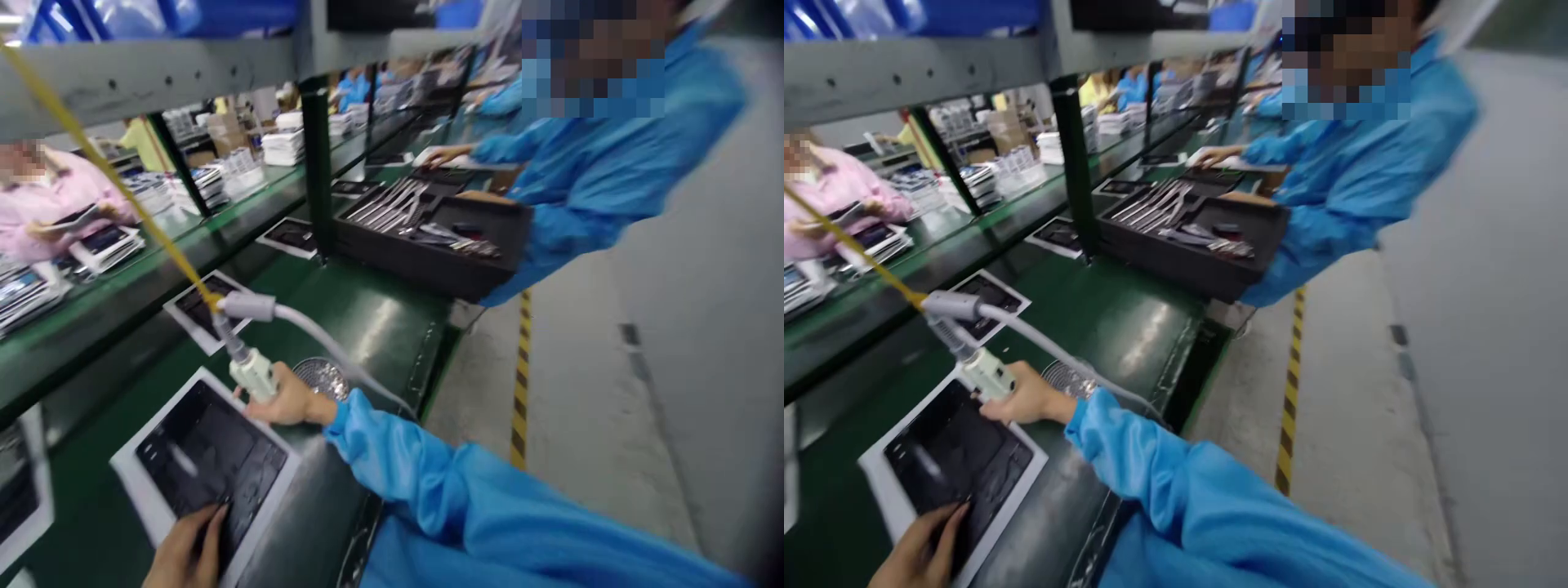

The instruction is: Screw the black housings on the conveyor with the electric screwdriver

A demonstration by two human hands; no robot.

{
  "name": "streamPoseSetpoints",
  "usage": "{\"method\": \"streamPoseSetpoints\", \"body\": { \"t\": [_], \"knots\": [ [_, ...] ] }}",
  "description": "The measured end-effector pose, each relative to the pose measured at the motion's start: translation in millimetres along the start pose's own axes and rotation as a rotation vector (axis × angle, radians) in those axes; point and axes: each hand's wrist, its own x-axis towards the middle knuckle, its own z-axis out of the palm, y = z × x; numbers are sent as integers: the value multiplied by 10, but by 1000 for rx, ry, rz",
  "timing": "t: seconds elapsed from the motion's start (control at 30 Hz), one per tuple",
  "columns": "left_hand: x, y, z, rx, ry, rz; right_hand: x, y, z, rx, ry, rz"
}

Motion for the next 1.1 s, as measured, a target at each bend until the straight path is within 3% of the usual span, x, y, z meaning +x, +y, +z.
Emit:
{"method": "streamPoseSetpoints", "body": {
  "t": [0.1,0.2,0.33,0.47,0.63,0.77,0.93,1.1],
  "knots": [
    [8,176,-110,-60,-35,104,-57,10,35,6,67,-14],
    [29,229,-146,-57,-4,112,-80,24,54,-17,69,-30],
    [-14,261,-129,-64,99,-12,-109,21,66,-34,56,-47],
    [-77,421,-82,-195,139,-163,-148,11,63,-27,79,-55],
    [-117,656,9,-340,-57,-289,-166,-11,55,-32,76,-68],
    [-110,724,77,-262,-200,-276,-167,-10,54,-56,72,-57],
    [-59,750,79,-26,-193,-203,-177,-24,62,-48,62,-85],
    [-44,707,12,21,-259,-166,-213,-47,84,-25,29,-126]
  ]
}}
